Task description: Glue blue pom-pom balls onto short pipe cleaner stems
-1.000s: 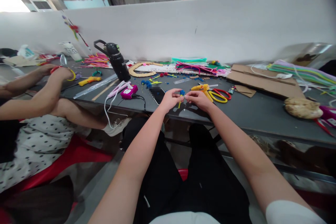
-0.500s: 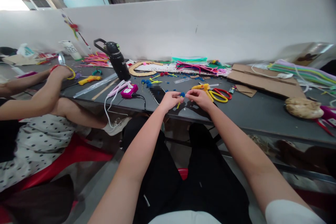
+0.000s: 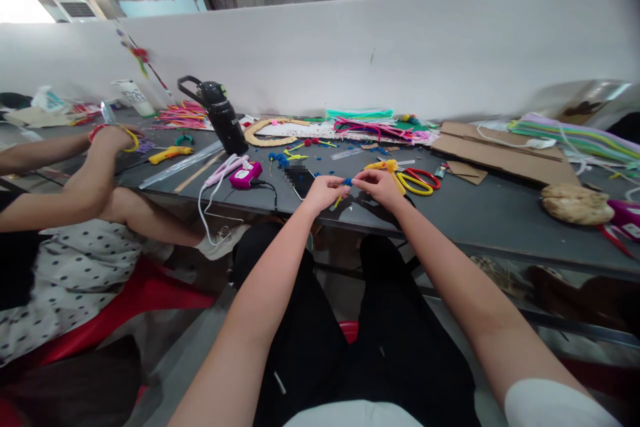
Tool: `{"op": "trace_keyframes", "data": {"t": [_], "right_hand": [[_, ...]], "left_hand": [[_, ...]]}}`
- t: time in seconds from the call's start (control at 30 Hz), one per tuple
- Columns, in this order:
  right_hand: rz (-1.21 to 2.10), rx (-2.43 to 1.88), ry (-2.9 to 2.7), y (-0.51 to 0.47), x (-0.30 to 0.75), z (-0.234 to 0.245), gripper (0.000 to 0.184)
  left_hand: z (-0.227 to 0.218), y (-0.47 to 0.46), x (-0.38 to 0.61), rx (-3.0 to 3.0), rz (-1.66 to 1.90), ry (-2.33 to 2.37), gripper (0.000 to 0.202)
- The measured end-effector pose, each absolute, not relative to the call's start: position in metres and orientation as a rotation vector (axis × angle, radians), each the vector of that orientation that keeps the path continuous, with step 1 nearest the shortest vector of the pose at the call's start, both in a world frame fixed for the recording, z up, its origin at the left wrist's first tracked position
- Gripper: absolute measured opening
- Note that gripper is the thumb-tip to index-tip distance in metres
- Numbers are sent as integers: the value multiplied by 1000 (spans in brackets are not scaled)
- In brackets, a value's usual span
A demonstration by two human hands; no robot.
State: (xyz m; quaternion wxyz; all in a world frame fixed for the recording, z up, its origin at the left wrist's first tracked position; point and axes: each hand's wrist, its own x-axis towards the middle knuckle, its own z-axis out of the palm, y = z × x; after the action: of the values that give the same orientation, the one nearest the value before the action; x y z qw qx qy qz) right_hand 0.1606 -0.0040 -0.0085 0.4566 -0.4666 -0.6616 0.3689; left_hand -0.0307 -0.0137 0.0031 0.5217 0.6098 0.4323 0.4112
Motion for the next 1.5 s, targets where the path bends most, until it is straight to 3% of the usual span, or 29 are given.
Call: {"op": "trace_keyframes", "data": {"t": [0.57, 1.5], "right_hand": [[697, -1117, -1730, -5, 162, -10, 37], [624, -1079, -1794, -5, 162, -11, 32]], "left_hand": [[5, -15, -29, 1404, 965, 1049, 24], [10, -18, -27, 1331, 899, 1103, 15]]}}
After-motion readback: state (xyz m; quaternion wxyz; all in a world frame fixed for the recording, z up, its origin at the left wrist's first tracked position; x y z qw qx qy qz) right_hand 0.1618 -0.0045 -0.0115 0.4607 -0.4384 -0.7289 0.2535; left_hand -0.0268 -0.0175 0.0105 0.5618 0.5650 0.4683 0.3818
